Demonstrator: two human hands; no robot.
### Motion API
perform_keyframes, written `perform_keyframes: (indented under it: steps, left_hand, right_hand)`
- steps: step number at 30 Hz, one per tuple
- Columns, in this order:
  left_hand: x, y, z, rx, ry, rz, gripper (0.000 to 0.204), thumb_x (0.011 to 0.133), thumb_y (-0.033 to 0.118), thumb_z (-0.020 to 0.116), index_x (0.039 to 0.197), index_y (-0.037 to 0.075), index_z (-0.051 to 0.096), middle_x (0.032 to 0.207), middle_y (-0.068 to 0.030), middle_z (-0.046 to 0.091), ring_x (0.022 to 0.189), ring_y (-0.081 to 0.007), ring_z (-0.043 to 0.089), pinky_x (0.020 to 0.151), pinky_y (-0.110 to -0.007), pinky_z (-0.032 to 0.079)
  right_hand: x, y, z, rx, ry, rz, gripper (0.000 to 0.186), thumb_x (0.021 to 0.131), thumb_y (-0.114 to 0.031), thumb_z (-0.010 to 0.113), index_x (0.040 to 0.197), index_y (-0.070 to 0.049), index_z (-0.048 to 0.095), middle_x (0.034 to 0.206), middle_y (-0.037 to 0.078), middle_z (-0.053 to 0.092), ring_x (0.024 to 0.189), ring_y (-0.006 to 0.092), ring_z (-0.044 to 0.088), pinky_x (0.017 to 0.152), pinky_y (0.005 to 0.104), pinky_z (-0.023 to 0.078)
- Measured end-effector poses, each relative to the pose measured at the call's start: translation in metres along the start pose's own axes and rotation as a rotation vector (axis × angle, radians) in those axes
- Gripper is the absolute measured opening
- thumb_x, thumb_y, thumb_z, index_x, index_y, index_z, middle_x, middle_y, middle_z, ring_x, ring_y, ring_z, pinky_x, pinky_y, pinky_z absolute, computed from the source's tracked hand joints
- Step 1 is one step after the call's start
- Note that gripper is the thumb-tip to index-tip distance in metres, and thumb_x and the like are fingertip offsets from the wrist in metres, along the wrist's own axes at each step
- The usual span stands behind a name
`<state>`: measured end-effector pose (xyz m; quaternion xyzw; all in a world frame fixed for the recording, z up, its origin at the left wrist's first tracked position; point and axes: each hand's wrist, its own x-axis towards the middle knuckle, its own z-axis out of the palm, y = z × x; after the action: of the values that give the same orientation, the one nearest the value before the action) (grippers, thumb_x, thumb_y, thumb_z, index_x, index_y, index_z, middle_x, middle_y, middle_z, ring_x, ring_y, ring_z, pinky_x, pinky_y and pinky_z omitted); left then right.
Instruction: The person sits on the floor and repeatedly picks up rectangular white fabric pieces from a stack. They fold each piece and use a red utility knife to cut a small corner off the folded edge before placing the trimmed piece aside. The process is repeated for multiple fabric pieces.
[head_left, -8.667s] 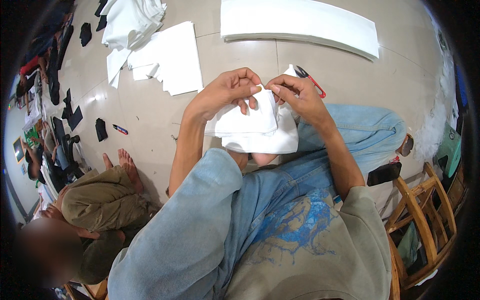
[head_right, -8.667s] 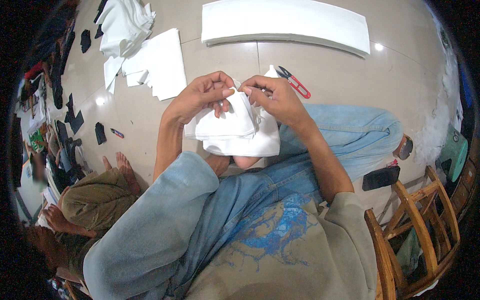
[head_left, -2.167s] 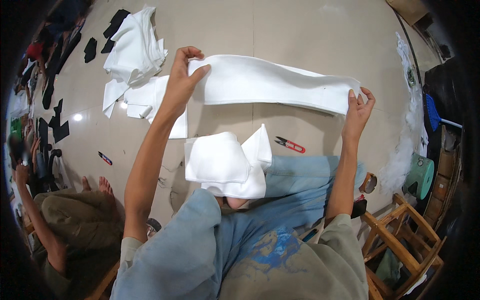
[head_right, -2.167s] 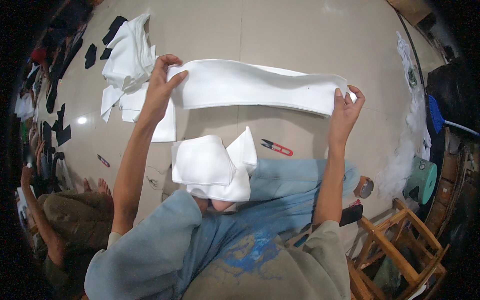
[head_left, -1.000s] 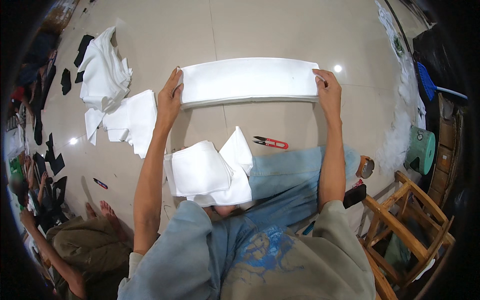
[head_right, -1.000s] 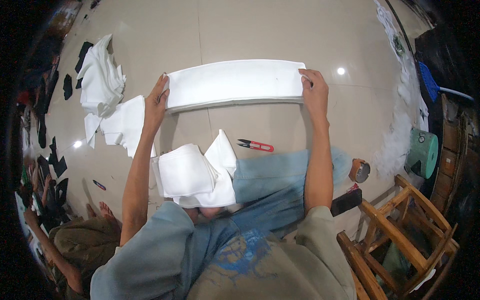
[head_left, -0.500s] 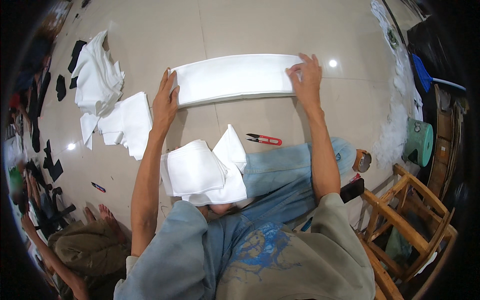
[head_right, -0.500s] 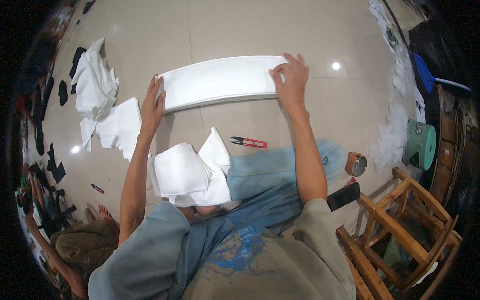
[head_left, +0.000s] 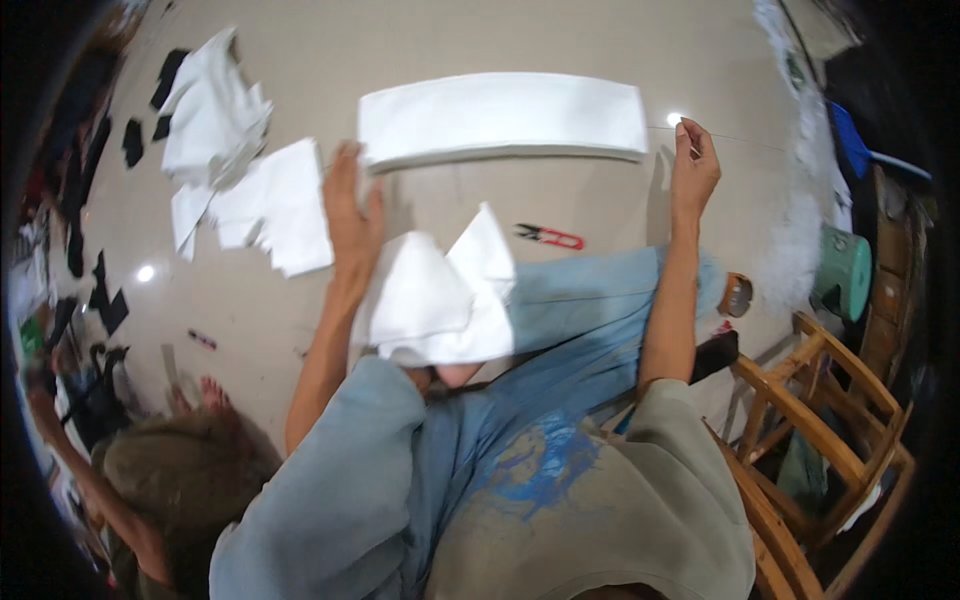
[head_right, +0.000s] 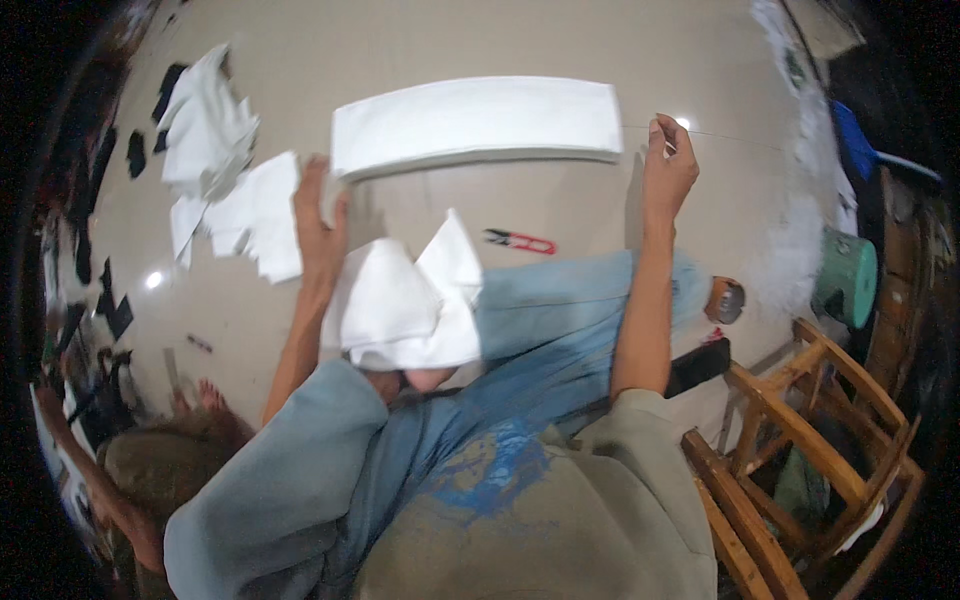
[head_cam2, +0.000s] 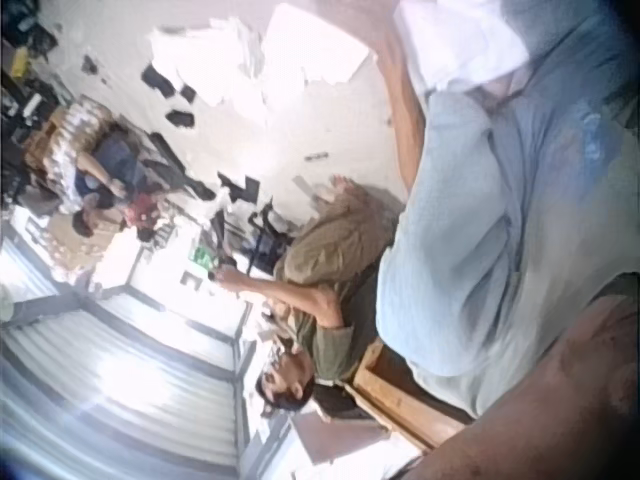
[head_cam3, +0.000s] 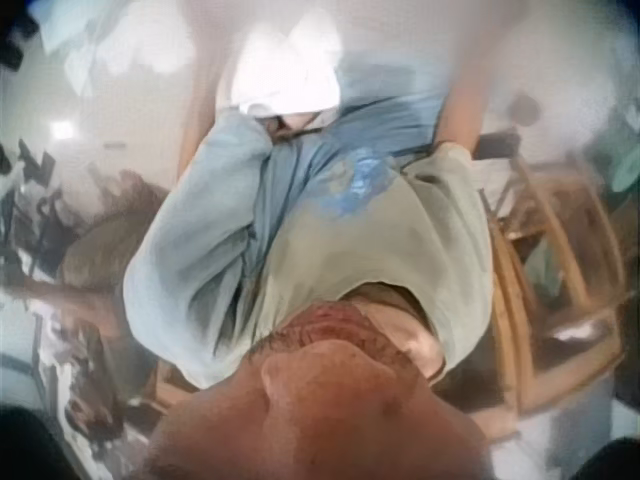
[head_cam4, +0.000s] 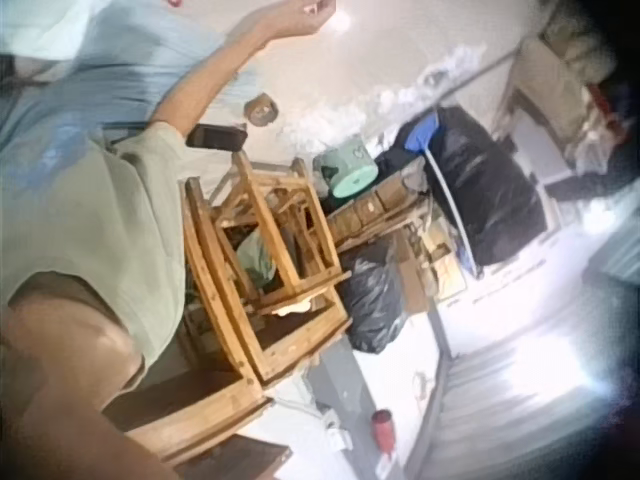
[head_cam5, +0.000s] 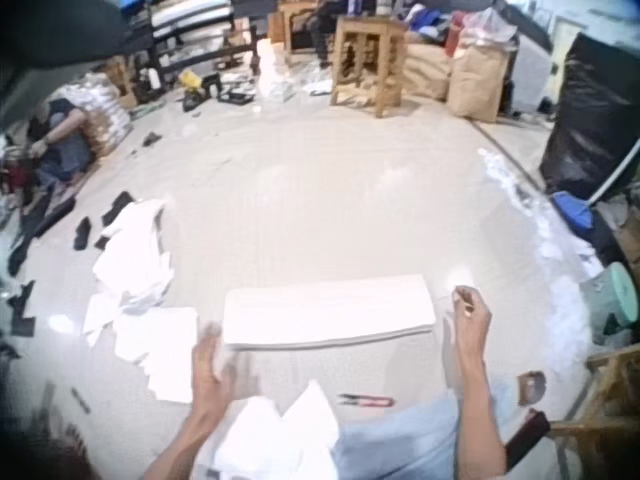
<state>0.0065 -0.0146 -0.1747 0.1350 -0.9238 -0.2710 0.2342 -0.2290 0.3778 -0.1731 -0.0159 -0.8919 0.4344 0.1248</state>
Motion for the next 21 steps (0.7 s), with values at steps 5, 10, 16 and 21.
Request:
perform_keyframes:
  steps: [5, 10, 16, 21]
  left_hand:
    - [-0.050, 0.024, -0.029, -0.051, -0.432, -0.144, 0.029, 0.091, 0.017, 0.070, 0.119, 0.008, 0.069, 0.127, -0.0138, 0.066, 0.125, -0.0347, 0.055, 0.111, -0.046, 0.037]
    - [-0.062, 0.019, -0.038, -0.259, -0.347, -0.215, 0.030, 0.088, 0.019, 0.073, 0.117, 0.011, 0.071, 0.130, -0.0113, 0.065, 0.126, -0.0342, 0.055, 0.111, -0.049, 0.035]
    - [-0.067, 0.022, -0.039, -0.215, -0.275, -0.039, 0.033, 0.088, 0.019, 0.073, 0.120, 0.012, 0.071, 0.141, -0.0116, 0.057, 0.135, -0.0338, 0.047, 0.113, -0.052, 0.032]
    - [-0.063, 0.038, -0.043, -0.228, -0.371, 0.062, 0.031, 0.088, 0.022, 0.073, 0.118, 0.014, 0.072, 0.142, -0.0102, 0.056, 0.139, -0.0329, 0.044, 0.114, -0.054, 0.030]
  right_hand:
    - [-0.125, -0.064, 0.052, 0.359, -0.755, 0.070, 0.035, 0.101, -0.025, 0.061, 0.127, -0.003, 0.064, 0.106, 0.009, 0.074, 0.088, 0.0142, 0.065, 0.082, 0.0277, 0.051]
    - [-0.228, -0.118, 0.085, 0.316, -1.206, 0.099, 0.050, 0.096, -0.039, 0.067, 0.123, 0.003, 0.064, 0.109, 0.019, 0.071, 0.096, 0.0275, 0.067, 0.086, 0.0359, 0.053]
    - [-0.233, -0.120, 0.081, 0.543, -1.098, 0.277, 0.039, 0.089, -0.020, 0.078, 0.117, 0.000, 0.059, 0.095, 0.008, 0.065, 0.086, 0.0129, 0.059, 0.079, 0.0276, 0.050]
    - [-0.233, -0.132, 0.072, 0.721, -1.021, 0.292, 0.043, 0.087, -0.011, 0.078, 0.120, -0.002, 0.051, 0.096, 0.005, 0.061, 0.086, 0.0090, 0.057, 0.075, 0.0246, 0.048]
